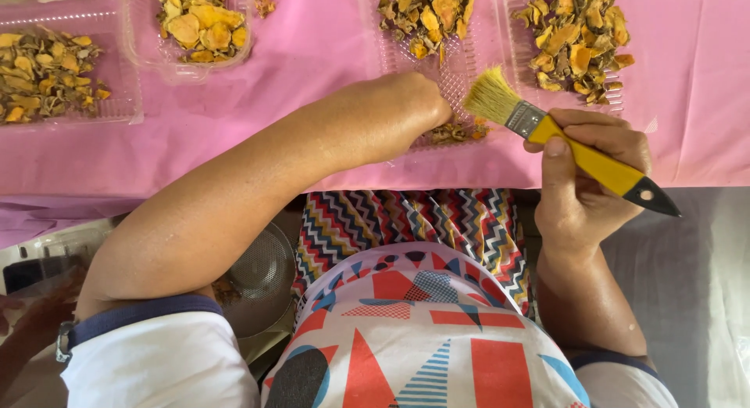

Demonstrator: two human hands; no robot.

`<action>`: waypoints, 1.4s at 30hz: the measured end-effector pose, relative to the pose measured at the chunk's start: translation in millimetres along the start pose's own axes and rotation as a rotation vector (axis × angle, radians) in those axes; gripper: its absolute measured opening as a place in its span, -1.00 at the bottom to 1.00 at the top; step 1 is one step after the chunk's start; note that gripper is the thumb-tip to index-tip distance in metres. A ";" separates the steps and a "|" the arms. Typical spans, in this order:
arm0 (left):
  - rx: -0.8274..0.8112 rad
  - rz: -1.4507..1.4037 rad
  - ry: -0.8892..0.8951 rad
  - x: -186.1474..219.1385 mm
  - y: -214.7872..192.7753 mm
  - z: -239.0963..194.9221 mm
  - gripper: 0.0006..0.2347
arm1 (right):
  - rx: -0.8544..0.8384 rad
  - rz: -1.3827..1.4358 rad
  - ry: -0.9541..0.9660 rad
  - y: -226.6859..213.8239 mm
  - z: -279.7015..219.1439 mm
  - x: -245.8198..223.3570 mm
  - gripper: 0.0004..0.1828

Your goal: Packaging dried leaves into small plastic containers and bags using hands and a brush.

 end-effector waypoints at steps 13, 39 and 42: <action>0.335 -0.590 -0.311 -13.9 -14.8 21.1 -0.86 | 0.010 0.021 -0.065 -4.6 -9.1 -13.4 -0.85; 0.392 -0.798 -0.472 -17.4 -19.4 20.5 -0.84 | -0.001 0.193 0.213 -10.1 21.5 15.9 -0.88; 0.389 -0.891 -0.459 -17.3 -20.3 17.8 -0.83 | 0.080 0.336 0.256 -11.8 25.6 18.7 -0.78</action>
Point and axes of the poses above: each hand's wrist, its own z-axis towards the middle knuckle, its own y-axis out of the palm, x = y × z, the point moved 3 cm from there along z, towards the middle knuckle, and after that the axes turned 12 degrees about x, right-handed, at the moved point
